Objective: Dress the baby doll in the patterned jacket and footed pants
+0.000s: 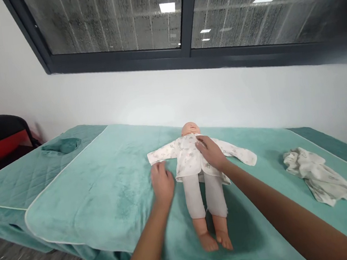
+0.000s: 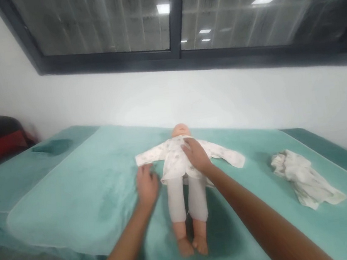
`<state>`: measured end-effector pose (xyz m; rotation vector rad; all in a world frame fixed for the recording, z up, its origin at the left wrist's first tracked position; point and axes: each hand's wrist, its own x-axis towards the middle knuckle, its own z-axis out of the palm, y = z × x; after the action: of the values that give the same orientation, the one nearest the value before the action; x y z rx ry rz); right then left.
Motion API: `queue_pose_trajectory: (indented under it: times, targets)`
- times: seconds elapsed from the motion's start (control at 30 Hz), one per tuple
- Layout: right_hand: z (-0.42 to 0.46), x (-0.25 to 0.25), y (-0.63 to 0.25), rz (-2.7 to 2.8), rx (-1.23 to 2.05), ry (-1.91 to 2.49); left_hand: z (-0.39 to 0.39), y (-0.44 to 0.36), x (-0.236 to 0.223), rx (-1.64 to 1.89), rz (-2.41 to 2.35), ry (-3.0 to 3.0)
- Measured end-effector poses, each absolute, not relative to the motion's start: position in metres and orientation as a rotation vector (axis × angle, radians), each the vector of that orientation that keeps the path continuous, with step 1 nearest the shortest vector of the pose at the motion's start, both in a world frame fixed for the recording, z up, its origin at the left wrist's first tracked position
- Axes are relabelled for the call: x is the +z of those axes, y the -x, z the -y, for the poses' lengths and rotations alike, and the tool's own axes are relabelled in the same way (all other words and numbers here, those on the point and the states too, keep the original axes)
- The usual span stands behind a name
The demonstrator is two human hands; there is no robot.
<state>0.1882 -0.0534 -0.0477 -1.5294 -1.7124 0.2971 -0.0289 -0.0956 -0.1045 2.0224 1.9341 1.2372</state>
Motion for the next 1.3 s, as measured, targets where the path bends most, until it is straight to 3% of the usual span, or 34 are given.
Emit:
queue_pose_trajectory:
  times: [0.2,0.33,0.47,0.73,1.0,1.3]
  targets:
    - [0.15,-0.105,-0.224,1.661,0.318,1.386,0.048,0.06,-0.096,0.947,-2.322,-2.072]
    - [0.181,-0.127,-0.265,1.189,0.297,1.573,0.028,0.083,-0.092,0.7,-2.296,-2.216]
    - [0.183,-0.126,-0.281,0.817,0.323,1.588,0.018,0.101,-0.09,0.666,-2.292,-2.217]
    - [0.174,-0.129,-0.278,0.896,0.339,1.655,0.015,0.101,-0.096,0.831,-2.317,-1.999]
    - [0.103,-0.134,-0.375,1.242,-0.114,2.091,0.001,0.115,-0.094,1.163,-2.093,-1.653]
    - [0.041,-0.143,-0.399,1.252,-0.085,2.107,-0.019,0.118,-0.097,1.207,-2.008,-1.603]
